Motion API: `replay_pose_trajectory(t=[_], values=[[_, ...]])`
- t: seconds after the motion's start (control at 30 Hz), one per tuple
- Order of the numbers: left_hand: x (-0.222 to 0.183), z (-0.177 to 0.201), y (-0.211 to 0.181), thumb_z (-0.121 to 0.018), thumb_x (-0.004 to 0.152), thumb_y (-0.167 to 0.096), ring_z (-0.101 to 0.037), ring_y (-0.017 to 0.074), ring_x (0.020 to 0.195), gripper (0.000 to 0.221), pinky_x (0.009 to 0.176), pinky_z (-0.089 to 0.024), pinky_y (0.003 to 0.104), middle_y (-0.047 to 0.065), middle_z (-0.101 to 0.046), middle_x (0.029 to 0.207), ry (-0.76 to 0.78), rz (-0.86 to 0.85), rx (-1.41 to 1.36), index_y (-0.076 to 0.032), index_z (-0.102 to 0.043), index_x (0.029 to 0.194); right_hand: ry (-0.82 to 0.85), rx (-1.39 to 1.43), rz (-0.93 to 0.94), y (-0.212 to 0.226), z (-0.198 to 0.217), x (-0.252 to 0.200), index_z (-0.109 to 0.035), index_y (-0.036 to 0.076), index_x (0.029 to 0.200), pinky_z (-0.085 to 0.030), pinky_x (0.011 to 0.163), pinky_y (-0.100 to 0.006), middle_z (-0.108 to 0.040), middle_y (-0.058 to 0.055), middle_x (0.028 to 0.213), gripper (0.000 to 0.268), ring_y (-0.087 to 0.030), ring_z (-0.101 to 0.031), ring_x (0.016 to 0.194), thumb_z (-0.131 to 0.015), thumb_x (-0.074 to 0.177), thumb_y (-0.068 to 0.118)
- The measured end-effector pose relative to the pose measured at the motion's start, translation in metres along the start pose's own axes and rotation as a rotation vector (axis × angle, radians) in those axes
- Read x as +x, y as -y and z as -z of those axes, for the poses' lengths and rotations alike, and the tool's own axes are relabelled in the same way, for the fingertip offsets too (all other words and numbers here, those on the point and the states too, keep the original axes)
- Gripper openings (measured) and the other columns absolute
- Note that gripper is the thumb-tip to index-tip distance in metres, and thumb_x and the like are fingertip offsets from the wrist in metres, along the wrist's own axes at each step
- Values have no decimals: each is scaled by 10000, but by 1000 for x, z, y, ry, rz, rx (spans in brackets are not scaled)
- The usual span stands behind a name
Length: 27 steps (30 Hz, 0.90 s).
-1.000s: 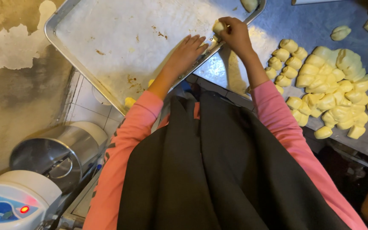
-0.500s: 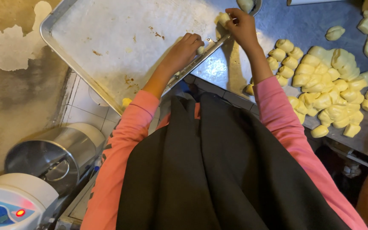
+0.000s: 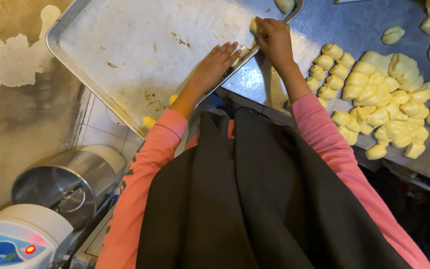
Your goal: Shaping and arranging pieces of bread dough onto a baking tray on a bakery workbench.
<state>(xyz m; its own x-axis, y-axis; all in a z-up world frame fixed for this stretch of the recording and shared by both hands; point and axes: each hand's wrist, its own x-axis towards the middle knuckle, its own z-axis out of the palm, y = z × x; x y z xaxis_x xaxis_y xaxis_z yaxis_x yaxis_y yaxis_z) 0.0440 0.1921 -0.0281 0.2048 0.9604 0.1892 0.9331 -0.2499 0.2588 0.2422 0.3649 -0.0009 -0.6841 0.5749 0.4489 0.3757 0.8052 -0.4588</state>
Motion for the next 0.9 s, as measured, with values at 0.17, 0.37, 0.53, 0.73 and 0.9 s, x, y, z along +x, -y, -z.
replay_pose_trajectory(t=[0.17,0.37,0.53,0.73,0.9], values=[[10,1,-5,-418,1005,7,-233,222,1570,655,1280,-168,465,27,-246,1712,53,68,20,-200,-357,1623,-16,-101,40,0,-10,-4,-668,62,1388,-436,996,-448,-699,-112,1273,476,-337,-594,1097,-734,917,57],[8,21,-8,-433,935,54,-177,243,1583,747,1238,-62,629,38,-206,1722,145,26,83,-204,-333,1628,-35,18,64,20,24,-13,-470,3,1547,-422,1064,-480,-558,-223,1401,652,-401,-528,1247,-710,942,41],[21,19,-40,-504,900,55,-208,342,1543,773,1148,-100,731,176,-233,1686,-48,-75,154,-188,-418,1629,-229,141,24,-22,67,-70,-456,-10,1521,-441,1124,-461,-503,-232,1459,622,-403,-495,1340,-698,948,2],[52,-9,-141,-596,871,-25,-532,322,1309,514,1120,-434,490,148,-533,1456,1,-492,-204,-60,-600,1385,-241,192,-454,-31,130,-169,-702,47,1312,-568,889,-331,-716,-94,1198,266,-213,-694,990,-674,1048,52],[65,-66,-181,-649,853,-95,-594,313,1098,378,900,-503,418,131,-572,1208,-54,-621,-162,-34,-604,1223,-186,66,-444,-6,135,-218,-718,17,1199,-543,878,-415,-727,-135,1063,237,-303,-684,994,-695,964,20]])
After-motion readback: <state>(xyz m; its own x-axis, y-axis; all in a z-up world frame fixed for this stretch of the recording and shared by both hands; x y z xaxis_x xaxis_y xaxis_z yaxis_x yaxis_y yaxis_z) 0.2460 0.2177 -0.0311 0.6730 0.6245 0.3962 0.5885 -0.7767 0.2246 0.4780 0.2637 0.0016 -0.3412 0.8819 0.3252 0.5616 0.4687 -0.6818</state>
